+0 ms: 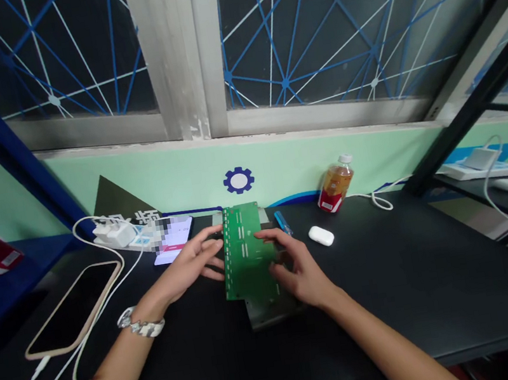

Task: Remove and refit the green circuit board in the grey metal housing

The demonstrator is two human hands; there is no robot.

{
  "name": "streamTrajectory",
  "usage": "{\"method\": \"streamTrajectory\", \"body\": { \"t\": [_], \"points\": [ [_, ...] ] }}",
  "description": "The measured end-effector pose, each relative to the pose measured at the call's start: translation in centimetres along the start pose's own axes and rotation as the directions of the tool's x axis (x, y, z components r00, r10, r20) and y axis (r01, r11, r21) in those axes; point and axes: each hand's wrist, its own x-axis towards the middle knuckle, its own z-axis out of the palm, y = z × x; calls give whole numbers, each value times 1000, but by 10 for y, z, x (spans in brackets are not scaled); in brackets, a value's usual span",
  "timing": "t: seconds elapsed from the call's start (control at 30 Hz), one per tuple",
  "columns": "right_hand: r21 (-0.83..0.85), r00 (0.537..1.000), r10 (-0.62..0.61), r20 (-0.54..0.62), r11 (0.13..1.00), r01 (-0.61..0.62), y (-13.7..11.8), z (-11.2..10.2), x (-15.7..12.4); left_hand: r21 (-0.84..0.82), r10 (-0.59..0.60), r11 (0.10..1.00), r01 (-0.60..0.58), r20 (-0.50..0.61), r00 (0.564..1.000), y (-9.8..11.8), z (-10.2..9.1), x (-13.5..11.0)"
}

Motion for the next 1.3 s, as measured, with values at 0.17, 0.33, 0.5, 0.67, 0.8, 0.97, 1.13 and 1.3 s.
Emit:
{"method": "streamTrajectory", "body": {
  "t": [0.17,0.33,0.5,0.67,0.8,0.97,1.13,1.3],
  "points": [
    [237,989,146,-12,961,-139,15,9,7,-53,59,997,-58,20,998,10,-2,-6],
    [365,974,185,129,905,-220,4,19,3,-156,87,984,-83,16,996,3,23,-2],
    [489,953,220,207,821,-296,-1,19,0,-159,87,979,-126,-232,969,-7,41,2],
    [613,930,269,249,700,-367,-3,20,3,-241,-37,970,24,-49,998,-10,46,-1],
    [675,927,236,293,635,-375,-10,17,5,-213,-10,977,20,47,999,-7,43,-3],
    [705,903,276,328,565,-429,-14,9,8,-312,12,950,23,111,994,-3,30,-2],
    [721,903,293,315,544,-428,-12,1,10,-361,10,932,35,120,993,-1,16,0],
    [656,908,320,271,628,-418,0,-11,15,-365,-36,930,37,11,999,7,-3,-2]
  ]
}}
